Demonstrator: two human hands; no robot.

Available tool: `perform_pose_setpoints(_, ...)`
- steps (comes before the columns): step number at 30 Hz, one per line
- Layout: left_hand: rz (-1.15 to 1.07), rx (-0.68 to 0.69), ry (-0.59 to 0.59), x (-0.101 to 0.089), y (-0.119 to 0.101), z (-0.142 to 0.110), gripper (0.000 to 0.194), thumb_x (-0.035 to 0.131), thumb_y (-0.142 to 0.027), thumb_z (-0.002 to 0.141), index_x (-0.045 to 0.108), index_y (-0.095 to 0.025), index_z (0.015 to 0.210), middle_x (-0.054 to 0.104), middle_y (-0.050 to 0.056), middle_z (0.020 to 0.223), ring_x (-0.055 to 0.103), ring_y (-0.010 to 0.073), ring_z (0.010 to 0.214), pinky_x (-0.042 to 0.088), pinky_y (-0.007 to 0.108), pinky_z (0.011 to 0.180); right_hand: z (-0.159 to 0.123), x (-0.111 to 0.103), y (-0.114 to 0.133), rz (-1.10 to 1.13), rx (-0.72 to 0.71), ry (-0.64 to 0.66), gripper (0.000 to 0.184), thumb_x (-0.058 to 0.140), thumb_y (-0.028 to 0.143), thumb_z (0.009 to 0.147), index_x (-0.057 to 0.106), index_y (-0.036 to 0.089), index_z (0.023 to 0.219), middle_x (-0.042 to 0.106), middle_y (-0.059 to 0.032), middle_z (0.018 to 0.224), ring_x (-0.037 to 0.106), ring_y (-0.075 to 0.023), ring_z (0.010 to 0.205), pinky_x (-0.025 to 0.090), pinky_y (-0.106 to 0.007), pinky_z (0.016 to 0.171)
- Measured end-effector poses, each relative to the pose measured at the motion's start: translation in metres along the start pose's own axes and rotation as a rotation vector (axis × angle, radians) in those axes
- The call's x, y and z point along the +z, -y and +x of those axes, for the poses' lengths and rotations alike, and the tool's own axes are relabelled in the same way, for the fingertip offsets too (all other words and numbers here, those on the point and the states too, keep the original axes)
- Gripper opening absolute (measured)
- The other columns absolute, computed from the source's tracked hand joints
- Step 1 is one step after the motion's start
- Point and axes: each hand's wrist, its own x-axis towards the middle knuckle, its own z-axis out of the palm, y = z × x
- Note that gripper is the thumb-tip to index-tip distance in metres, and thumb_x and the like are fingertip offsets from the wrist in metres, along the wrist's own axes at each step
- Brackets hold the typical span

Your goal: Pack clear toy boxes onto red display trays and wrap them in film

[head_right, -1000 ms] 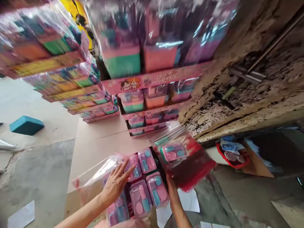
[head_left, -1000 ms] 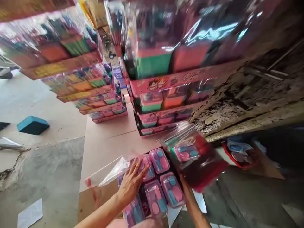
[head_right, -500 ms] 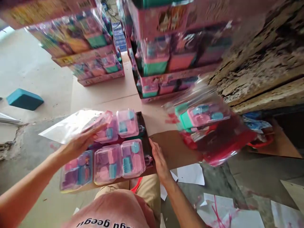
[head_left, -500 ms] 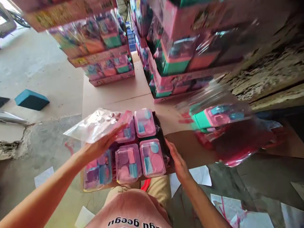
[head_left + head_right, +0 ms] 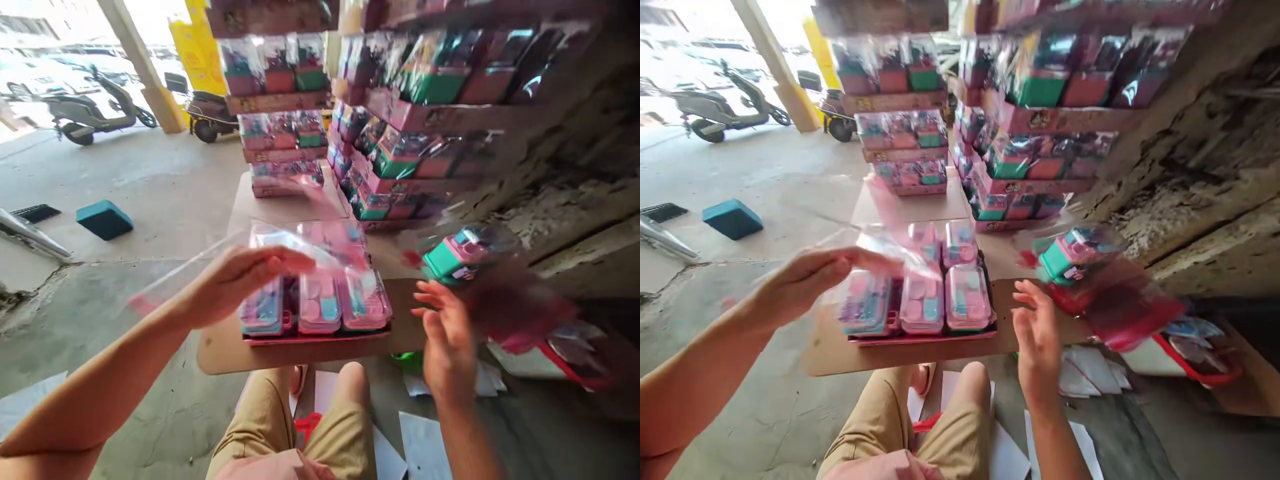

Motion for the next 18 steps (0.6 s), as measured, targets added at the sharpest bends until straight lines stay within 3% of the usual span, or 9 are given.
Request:
perform_pose_setpoints(2,-0.177,-0.052,0.220,0.000,-0.021,-0.030,0.043,0.042,-0.048,0.090,0.071,-0.019,0.102,0.073,0.002,0.087,0.067,0.0195,0.087,0.052,0.029,0.080,-0.015,-0.002,0.041,0.005,-0.303,0.013,0.048,0.057,0.048,0.083,0.051,0.029,0.126,0.053,-0.0084,0.125,0.050,-0.0255,0.114,0.045,-0.041,0.088)
perform_pose_setpoints(4,-0.334,-0.090,0.421,0.004,-0.039,-0.053,0.043,0.039,-0.046,0.092,0.070,-0.020,0.106,0.072,0.003,0.095,0.066,0.0199,0.092,0.051,0.028,0.084,-0.035,-0.003,0.077,-0.009,-0.540,0.131,0.054,0.057,0.054,0.080,0.049,0.033,0.129,0.053,-0.0071,0.125,0.047,-0.0275,0.120,0.040,-0.047,0.097)
perform_pose_setpoints(7,-0.553,-0.151,0.569,0.011,-0.059,-0.074,0.046,0.042,-0.050,0.091,0.069,-0.016,0.106,0.071,0.007,0.101,0.065,0.0215,0.097,0.049,0.030,0.088,-0.064,-0.006,0.114,-0.136,-0.693,0.336,0.059,0.050,0.059,0.083,0.038,0.037,0.137,0.053,-0.0065,0.130,0.038,-0.0295,0.130,0.032,-0.054,0.103)
perform_pose_setpoints(10,-0.754,-0.226,0.628,0.019,-0.065,-0.088,0.051,0.046,-0.056,0.086,0.069,-0.013,0.101,0.072,0.011,0.097,0.067,0.0218,0.092,0.051,0.033,0.086,-0.079,-0.012,0.128,-0.347,-0.717,0.502,0.057,0.055,0.053,0.083,0.040,0.033,0.134,0.062,-0.0056,0.121,0.043,-0.0277,0.127,0.026,-0.052,0.107)
perform_pose_setpoints(12,-0.872,-0.289,0.661,0.029,-0.061,-0.097,0.053,0.048,-0.059,0.084,0.068,-0.013,0.100,0.072,0.011,0.091,0.069,0.0205,0.083,0.053,0.033,0.080,-0.082,-0.018,0.128,-0.405,-0.732,0.570,0.036,0.059,0.045,0.082,0.054,0.032,0.115,0.069,-0.0019,0.099,0.055,-0.0251,0.114,0.026,-0.048,0.107)
perform_pose_setpoints(14,-0.980,-0.329,0.679,0.044,-0.053,-0.105,0.051,0.050,-0.060,0.082,0.065,-0.015,0.102,0.073,0.010,0.085,0.070,0.0191,0.075,0.054,0.031,0.073,-0.087,-0.023,0.123,-0.378,-0.700,0.562,0.008,0.061,0.035,0.082,0.061,0.030,0.088,0.068,0.0011,0.083,0.060,-0.0224,0.104,0.030,-0.044,0.104)
perform_pose_setpoints(15,-1.028,-0.338,0.682,0.052,-0.048,-0.109,0.049,0.055,-0.058,0.080,0.063,-0.016,0.103,0.072,0.009,0.084,0.070,0.0184,0.072,0.053,0.030,0.069,-0.090,-0.026,0.118,-0.347,-0.668,0.559,0.005,0.061,0.032,0.082,0.061,0.029,0.079,0.066,0.0013,0.079,0.061,-0.0217,0.100,0.034,-0.042,0.101)
perform_pose_setpoints(18,-1.082,-0.373,0.628,0.078,-0.034,-0.119,0.047,0.072,-0.049,0.070,0.057,-0.019,0.102,0.072,0.005,0.082,0.069,0.0157,0.069,0.051,0.023,0.063,-0.105,-0.035,0.100,-0.298,-0.440,0.586,0.022,0.057,0.034,0.084,0.059,0.024,0.065,0.061,0.0006,0.068,0.063,-0.0190,0.081,0.044,-0.035,0.088)
